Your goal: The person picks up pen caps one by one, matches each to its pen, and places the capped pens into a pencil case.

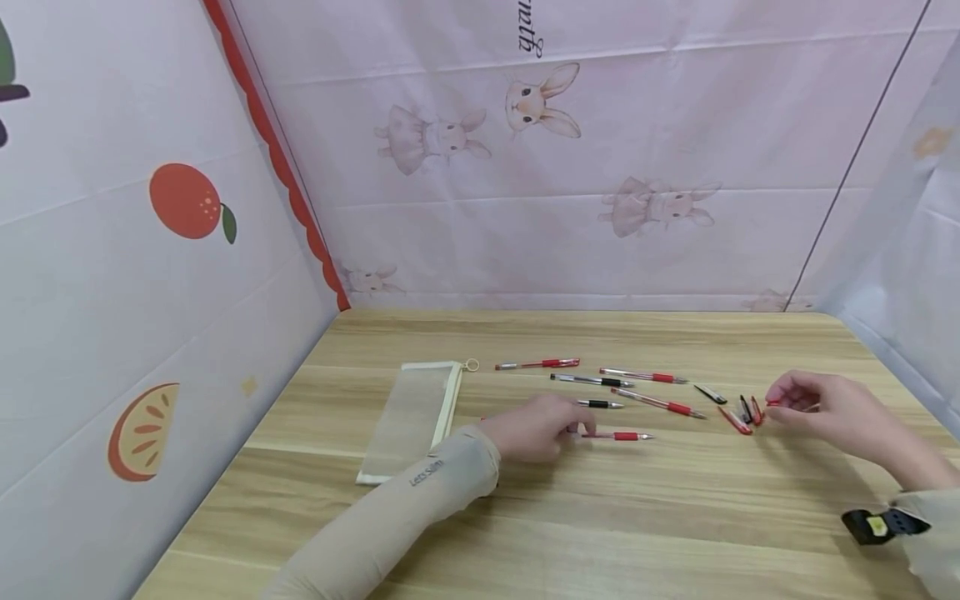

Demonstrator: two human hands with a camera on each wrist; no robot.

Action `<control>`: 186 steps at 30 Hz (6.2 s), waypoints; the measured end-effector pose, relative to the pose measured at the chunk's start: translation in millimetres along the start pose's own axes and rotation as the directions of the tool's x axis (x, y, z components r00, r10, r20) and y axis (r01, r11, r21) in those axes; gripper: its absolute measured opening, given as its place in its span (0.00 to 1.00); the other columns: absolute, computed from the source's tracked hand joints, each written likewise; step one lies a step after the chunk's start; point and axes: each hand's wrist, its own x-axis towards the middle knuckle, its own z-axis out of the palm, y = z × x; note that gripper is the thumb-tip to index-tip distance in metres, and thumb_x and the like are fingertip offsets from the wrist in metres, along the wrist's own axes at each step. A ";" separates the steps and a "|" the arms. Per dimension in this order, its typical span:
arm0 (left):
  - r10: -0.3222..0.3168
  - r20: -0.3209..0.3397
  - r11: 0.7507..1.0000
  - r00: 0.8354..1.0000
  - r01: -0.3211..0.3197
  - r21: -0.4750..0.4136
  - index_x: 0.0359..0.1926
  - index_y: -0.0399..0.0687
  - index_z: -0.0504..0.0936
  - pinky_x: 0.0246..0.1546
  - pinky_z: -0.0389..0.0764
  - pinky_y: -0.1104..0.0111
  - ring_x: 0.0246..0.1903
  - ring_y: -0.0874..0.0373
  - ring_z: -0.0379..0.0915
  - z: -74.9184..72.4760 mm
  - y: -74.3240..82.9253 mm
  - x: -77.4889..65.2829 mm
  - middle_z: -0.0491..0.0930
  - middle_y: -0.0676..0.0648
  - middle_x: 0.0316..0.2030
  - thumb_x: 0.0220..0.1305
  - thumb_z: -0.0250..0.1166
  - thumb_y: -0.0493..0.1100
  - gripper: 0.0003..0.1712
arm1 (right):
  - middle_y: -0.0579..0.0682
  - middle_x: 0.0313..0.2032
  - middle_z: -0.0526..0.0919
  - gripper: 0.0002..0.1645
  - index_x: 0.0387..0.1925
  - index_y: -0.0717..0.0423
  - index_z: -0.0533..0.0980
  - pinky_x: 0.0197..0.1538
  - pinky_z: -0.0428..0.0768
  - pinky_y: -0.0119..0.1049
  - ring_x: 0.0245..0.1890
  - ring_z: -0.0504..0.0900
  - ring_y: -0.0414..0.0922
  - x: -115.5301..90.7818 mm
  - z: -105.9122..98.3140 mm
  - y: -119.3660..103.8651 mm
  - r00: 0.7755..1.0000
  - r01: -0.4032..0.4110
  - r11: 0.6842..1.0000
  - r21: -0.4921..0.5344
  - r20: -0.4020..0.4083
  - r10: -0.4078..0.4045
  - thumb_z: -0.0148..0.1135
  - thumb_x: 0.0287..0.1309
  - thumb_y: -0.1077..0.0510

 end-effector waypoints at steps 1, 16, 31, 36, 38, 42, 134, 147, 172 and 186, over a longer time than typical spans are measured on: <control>0.001 -0.009 1.000 1.000 -0.001 -0.008 0.55 0.55 0.87 0.47 0.79 0.77 0.41 0.63 0.76 -1.0 -1.1 -1.3 0.84 0.55 0.44 0.71 0.63 0.28 0.21 | 0.37 0.32 0.83 0.06 0.39 0.52 0.83 0.34 0.76 0.25 0.31 0.75 0.25 -0.2 0.5 -3.3 1.000 0.000 1.000 0.010 -0.007 0.000 0.75 0.63 0.59; -0.011 -0.061 0.999 0.998 0.009 -0.046 0.54 0.54 0.88 0.49 0.79 0.76 0.42 0.64 0.76 -7.3 -11.2 -14.5 0.87 0.54 0.45 0.70 0.59 0.24 0.24 | 0.42 0.34 0.87 0.08 0.47 0.56 0.85 0.36 0.80 0.25 0.32 0.81 0.31 -4.4 20.9 -42.2 0.999 0.042 0.984 0.170 -0.028 -0.038 0.72 0.68 0.59; -0.058 -0.067 0.997 0.996 0.054 -0.058 0.59 0.55 0.87 0.52 0.79 0.74 0.43 0.64 0.76 -13.1 -11.7 -24.4 0.87 0.55 0.50 0.71 0.58 0.25 0.26 | 0.41 0.36 0.87 0.08 0.45 0.56 0.84 0.40 0.81 0.23 0.36 0.83 0.31 -0.3 37.7 -72.0 0.998 0.038 0.953 0.301 -0.050 -0.024 0.72 0.70 0.58; -0.053 -0.083 0.998 0.995 0.050 -0.044 0.59 0.55 0.87 0.51 0.78 0.74 0.43 0.63 0.75 -14.4 -11.7 -26.4 0.87 0.54 0.48 0.72 0.57 0.25 0.26 | 0.44 0.38 0.87 0.09 0.46 0.58 0.83 0.41 0.83 0.24 0.37 0.85 0.32 1.1 41.7 -80.4 1.000 0.018 0.937 0.350 -0.022 -0.011 0.71 0.70 0.57; -0.047 -0.092 0.998 0.995 0.043 -0.038 0.58 0.55 0.87 0.49 0.77 0.74 0.41 0.63 0.74 -14.8 -11.6 -27.1 0.86 0.53 0.46 0.71 0.57 0.25 0.26 | 0.44 0.38 0.87 0.10 0.47 0.59 0.83 0.41 0.83 0.24 0.37 0.85 0.33 2.1 43.7 -83.8 1.000 0.013 0.932 0.363 -0.019 -0.007 0.71 0.70 0.57; -0.035 -0.107 0.999 0.994 0.031 -0.037 0.57 0.54 0.88 0.44 0.75 0.75 0.38 0.62 0.72 -15.6 -11.3 -28.3 0.85 0.52 0.42 0.72 0.57 0.25 0.25 | 0.44 0.38 0.88 0.10 0.47 0.59 0.83 0.41 0.84 0.25 0.37 0.85 0.33 4.8 47.3 -90.3 1.000 0.023 0.920 0.392 -0.016 -0.018 0.71 0.70 0.57; 0.032 -0.053 0.985 0.998 -0.022 0.173 0.49 0.55 0.89 0.44 0.78 0.74 0.38 0.66 0.75 -16.5 -5.8 -34.5 0.83 0.59 0.42 0.71 0.66 0.33 0.13 | 0.40 0.34 0.91 0.03 0.35 0.49 0.89 0.36 0.85 0.29 0.32 0.86 0.32 22.1 82.5 -143.1 0.984 0.094 0.930 0.354 0.111 -0.142 0.78 0.62 0.58; 0.011 -0.029 0.994 1.000 -0.007 0.113 0.49 0.54 0.91 0.42 0.77 0.76 0.35 0.66 0.75 -14.5 -7.0 -36.9 0.84 0.59 0.37 0.71 0.66 0.32 0.14 | 0.47 0.37 0.90 0.05 0.39 0.54 0.86 0.36 0.83 0.30 0.33 0.84 0.35 23.1 89.8 -138.4 0.962 0.044 0.891 0.453 0.221 -0.161 0.75 0.65 0.59; -0.072 0.049 0.996 0.996 0.070 0.051 0.46 0.58 0.91 0.42 0.78 0.76 0.37 0.66 0.74 -8.7 -14.2 -35.3 0.84 0.59 0.36 0.70 0.71 0.36 0.11 | 0.42 0.40 0.90 0.06 0.44 0.52 0.87 0.43 0.83 0.29 0.38 0.83 0.32 23.7 80.3 -115.6 0.966 0.089 0.931 0.353 0.195 -0.167 0.72 0.69 0.55; -0.079 0.058 0.995 0.995 0.075 0.062 0.46 0.58 0.91 0.40 0.77 0.76 0.35 0.66 0.73 -4.6 -19.6 -34.0 0.81 0.60 0.34 0.70 0.71 0.36 0.11 | 0.43 0.40 0.89 0.09 0.45 0.52 0.87 0.43 0.82 0.29 0.38 0.83 0.32 23.3 78.1 -106.3 0.973 0.031 0.944 0.328 0.207 -0.103 0.72 0.69 0.53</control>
